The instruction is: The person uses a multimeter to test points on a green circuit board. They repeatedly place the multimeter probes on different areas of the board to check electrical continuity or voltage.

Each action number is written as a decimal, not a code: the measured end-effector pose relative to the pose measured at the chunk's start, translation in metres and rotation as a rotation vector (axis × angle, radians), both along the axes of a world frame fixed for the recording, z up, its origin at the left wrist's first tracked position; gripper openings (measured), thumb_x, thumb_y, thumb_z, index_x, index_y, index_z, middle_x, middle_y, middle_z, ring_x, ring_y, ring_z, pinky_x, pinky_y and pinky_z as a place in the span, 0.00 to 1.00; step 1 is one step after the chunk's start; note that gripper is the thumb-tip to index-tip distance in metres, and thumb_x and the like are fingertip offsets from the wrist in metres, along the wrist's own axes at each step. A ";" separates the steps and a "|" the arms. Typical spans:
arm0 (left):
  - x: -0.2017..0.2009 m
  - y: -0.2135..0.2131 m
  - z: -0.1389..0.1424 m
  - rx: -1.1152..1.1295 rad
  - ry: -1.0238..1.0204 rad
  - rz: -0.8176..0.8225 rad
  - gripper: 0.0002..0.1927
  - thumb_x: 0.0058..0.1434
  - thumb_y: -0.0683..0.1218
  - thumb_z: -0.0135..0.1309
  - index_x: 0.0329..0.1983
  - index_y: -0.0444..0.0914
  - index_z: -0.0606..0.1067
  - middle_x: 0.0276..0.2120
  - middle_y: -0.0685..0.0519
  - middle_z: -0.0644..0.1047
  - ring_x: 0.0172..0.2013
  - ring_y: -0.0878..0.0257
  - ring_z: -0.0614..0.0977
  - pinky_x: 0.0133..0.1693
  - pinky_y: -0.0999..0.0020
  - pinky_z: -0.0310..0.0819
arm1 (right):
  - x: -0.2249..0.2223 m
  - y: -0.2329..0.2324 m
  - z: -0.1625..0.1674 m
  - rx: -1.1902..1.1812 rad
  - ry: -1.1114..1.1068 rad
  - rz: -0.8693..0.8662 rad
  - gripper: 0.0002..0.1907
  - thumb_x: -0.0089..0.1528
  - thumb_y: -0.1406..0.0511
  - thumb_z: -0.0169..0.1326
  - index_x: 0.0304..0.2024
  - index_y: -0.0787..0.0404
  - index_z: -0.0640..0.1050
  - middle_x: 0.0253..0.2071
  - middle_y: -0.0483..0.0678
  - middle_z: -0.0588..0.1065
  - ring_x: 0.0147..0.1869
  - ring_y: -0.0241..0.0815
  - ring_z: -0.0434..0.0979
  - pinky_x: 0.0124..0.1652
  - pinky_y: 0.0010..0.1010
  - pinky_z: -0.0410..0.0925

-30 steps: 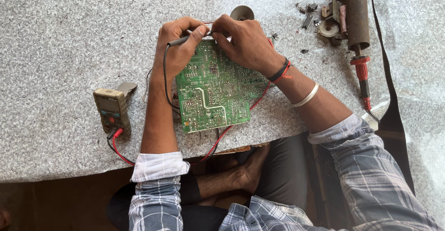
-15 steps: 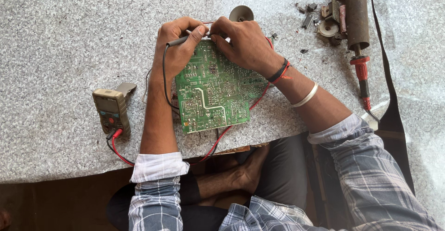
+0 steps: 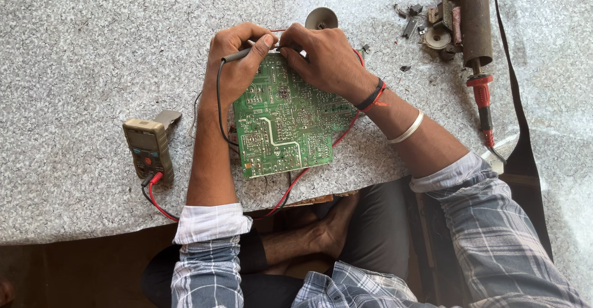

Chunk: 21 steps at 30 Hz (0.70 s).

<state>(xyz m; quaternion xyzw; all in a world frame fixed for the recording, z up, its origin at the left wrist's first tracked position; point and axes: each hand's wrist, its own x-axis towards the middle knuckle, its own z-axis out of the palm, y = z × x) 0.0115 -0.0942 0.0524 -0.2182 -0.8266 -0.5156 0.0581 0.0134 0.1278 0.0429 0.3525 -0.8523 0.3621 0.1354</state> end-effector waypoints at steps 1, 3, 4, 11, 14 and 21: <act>0.000 0.000 0.000 -0.001 0.002 0.001 0.10 0.72 0.46 0.57 0.45 0.33 0.83 0.32 0.51 0.83 0.30 0.70 0.82 0.29 0.74 0.74 | 0.000 0.000 0.000 0.001 -0.004 0.001 0.07 0.70 0.65 0.55 0.46 0.62 0.75 0.34 0.50 0.82 0.34 0.47 0.84 0.35 0.37 0.73; 0.000 0.000 0.000 -0.003 0.000 0.004 0.10 0.71 0.46 0.57 0.45 0.33 0.83 0.31 0.51 0.83 0.30 0.70 0.82 0.29 0.74 0.73 | 0.000 0.000 0.000 0.003 -0.013 0.003 0.07 0.70 0.65 0.55 0.46 0.62 0.75 0.33 0.50 0.82 0.33 0.47 0.84 0.34 0.37 0.73; 0.000 0.000 0.001 -0.004 0.000 0.006 0.10 0.71 0.46 0.57 0.45 0.33 0.83 0.31 0.51 0.83 0.30 0.70 0.81 0.29 0.74 0.73 | 0.000 0.000 0.000 0.005 -0.008 0.001 0.07 0.70 0.65 0.55 0.46 0.62 0.75 0.33 0.50 0.82 0.33 0.47 0.84 0.34 0.38 0.73; 0.000 0.001 0.001 -0.005 -0.009 0.009 0.10 0.71 0.46 0.57 0.44 0.33 0.83 0.30 0.51 0.83 0.29 0.70 0.81 0.28 0.74 0.72 | 0.000 0.001 0.001 0.013 -0.010 0.002 0.07 0.70 0.65 0.56 0.46 0.62 0.75 0.33 0.50 0.82 0.33 0.48 0.83 0.33 0.38 0.72; 0.000 0.001 0.001 -0.010 -0.003 0.011 0.10 0.71 0.46 0.58 0.44 0.33 0.83 0.30 0.51 0.82 0.29 0.70 0.80 0.28 0.74 0.72 | 0.000 0.001 0.001 0.006 -0.007 -0.002 0.07 0.70 0.65 0.56 0.46 0.62 0.74 0.33 0.50 0.82 0.33 0.49 0.83 0.34 0.39 0.72; 0.000 0.001 0.002 -0.017 0.005 0.014 0.10 0.71 0.46 0.58 0.45 0.34 0.83 0.30 0.52 0.82 0.29 0.70 0.81 0.29 0.74 0.73 | 0.000 0.000 0.003 0.009 -0.003 -0.003 0.08 0.69 0.64 0.56 0.46 0.62 0.75 0.34 0.51 0.82 0.34 0.50 0.83 0.34 0.40 0.72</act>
